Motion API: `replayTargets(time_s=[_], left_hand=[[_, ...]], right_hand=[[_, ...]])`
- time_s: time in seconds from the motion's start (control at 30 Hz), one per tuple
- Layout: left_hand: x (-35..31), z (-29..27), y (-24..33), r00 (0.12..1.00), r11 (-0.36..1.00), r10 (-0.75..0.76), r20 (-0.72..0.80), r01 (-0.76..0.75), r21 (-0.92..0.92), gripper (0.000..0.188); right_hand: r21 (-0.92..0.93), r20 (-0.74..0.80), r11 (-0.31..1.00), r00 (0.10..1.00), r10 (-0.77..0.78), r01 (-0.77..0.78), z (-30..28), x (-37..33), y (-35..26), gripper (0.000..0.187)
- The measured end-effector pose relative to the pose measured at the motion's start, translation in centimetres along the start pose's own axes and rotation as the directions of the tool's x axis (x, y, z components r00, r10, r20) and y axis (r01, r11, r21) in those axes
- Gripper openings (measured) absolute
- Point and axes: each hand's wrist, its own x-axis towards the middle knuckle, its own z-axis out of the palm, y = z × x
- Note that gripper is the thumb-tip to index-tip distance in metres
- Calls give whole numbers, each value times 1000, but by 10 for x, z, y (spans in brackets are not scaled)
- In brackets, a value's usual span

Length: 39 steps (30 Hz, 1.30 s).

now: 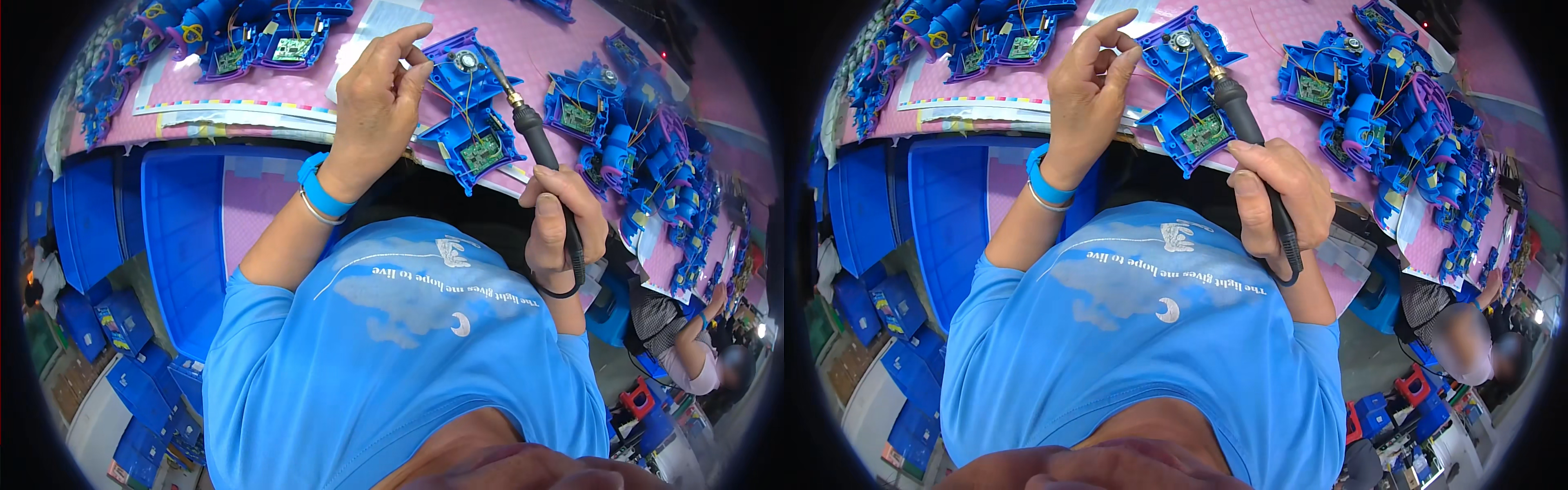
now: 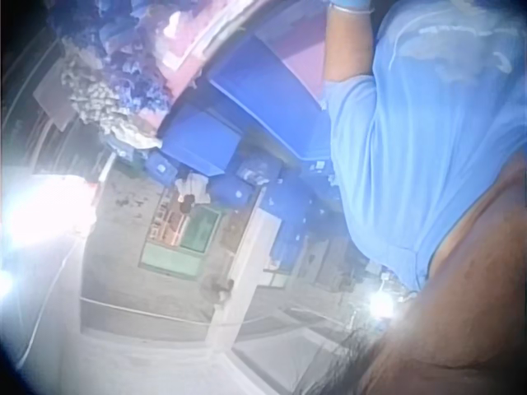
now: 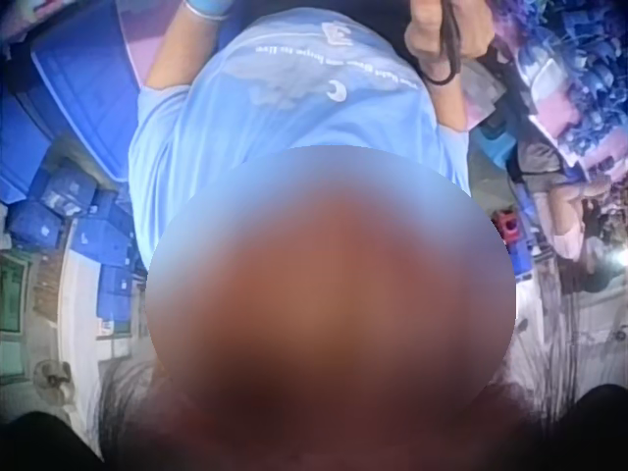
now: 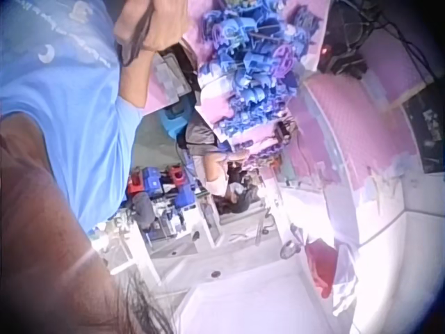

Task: Soldering components onto small circuit boards and trimming wires at a factory workstation.

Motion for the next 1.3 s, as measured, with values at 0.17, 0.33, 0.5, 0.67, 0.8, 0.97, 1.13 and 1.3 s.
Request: replayTargets(time_s=[0.17,0.33,0.5,0.67,0.8,0.97,1.13,1.3], left_hand=[[-2,4,1,996,991,84,5,-84,104,41],[-2,4,1,989,979,145,4,-144,143,44],[-2,3,4,988,975,155,18,-156,155,43],[-2,3,4,988,976,150,25,-152,156,44],[-1,3,3,986,974,163,24,-165,155,44],[-1,6,0,986,977,164,22,-166,132,43],[-3,4,2,999,995,47,22,-49,88,33],[0,-6,-3,1000,1000,2,-25,-2,29,31]], right_hand=[[18,4,1000,1000,22,-22,-2,-1,4,21],[59,3,998,999,32,-32,-2,1,5,20],[26,72,998,996,53,-55,-3,-1,8,21],[-12,37,995,995,97,-96,-1,0,8,20],[-28,17,991,992,128,-127,-1,0,8,19],[-26,22,993,993,115,-114,0,0,10,20],[11,36,994,994,104,-105,-1,0,11,21],[151,-7,987,998,60,-59,-6,-3,8,26]])
